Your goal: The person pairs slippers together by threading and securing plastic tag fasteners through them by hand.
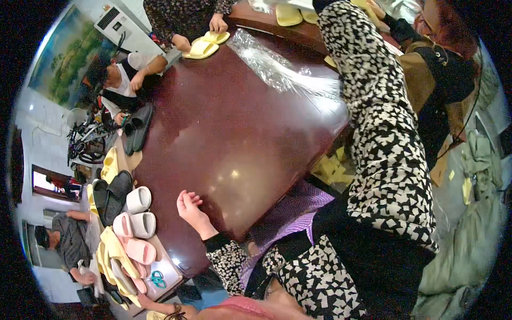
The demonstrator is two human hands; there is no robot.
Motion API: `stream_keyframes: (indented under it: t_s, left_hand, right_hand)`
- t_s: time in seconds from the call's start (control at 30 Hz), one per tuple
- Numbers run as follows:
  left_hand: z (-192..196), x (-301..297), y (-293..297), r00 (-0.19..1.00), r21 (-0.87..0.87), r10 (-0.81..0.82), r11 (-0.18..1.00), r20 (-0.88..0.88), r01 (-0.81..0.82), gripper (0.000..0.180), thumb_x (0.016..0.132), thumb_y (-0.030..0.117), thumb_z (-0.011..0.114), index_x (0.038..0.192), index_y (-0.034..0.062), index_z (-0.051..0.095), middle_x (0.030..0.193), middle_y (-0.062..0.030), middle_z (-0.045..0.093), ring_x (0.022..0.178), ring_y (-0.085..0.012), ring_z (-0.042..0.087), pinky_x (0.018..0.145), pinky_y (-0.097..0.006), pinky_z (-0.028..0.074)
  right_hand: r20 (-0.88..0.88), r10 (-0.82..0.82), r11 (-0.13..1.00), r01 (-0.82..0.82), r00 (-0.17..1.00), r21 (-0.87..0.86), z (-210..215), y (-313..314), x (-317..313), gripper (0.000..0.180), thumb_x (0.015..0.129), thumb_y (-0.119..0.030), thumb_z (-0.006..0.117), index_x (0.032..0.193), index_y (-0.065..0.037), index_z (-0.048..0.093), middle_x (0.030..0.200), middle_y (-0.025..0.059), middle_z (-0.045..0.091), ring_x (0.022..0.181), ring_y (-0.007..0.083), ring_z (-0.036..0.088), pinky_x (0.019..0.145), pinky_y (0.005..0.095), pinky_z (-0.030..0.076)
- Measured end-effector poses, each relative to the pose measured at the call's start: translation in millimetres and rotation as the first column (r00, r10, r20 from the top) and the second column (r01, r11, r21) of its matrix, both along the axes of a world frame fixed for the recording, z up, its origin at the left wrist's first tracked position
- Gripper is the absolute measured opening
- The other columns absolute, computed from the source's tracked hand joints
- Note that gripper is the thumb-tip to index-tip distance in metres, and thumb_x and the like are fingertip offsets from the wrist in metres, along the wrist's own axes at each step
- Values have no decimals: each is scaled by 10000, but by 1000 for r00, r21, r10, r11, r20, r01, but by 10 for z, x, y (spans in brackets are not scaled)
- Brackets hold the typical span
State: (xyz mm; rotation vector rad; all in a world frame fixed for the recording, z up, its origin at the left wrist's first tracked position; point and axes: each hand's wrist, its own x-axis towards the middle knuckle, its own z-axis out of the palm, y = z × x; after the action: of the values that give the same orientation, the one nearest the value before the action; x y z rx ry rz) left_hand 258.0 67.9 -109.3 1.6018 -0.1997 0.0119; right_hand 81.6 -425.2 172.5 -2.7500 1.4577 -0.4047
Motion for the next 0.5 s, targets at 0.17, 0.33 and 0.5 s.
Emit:
stream_keyframes:
  t_s: [0.17, 0.33, 0.5]
  left_hand:
    - [-113, -327, -566, 982, -74, -178, 982, -63, 174, 178, 957, 143, 512, 1065, 11, 565, 811, -48, 605, 638, -101, 551, 552, -220, 469]
    - [-102, -380, -578, 986, -91, -152, 985, -62, 146, 174, 965, 118, 493, 1066, -5, 565, 805, -46, 590, 638, -95, 544, 566, -219, 470]
    - [88, -403, -523, 995, -43, -67, 997, -79, 63, 191, 954, 135, 521, 1077, -3, 569, 802, -50, 602, 636, -98, 555, 552, -220, 475]
  right_hand:
    - [375, 258, 958, -185, 890, -220, -819, -611, -893, 162, 840, -147, 590, 906, -14, 654, 796, 169, 647, 756, 257, 626, 671, 343, 494]
    - [306, 451, 891, -443, 838, -99, -1944, -657, -1045, 156, 760, -151, 614, 773, 2, 643, 705, 183, 630, 654, 292, 631, 625, 405, 485]
    - [311, 403, 915, -391, 861, -103, -2597, -518, -975, 170, 785, -151, 624, 805, 18, 621, 791, 216, 622, 778, 390, 602, 679, 433, 475]
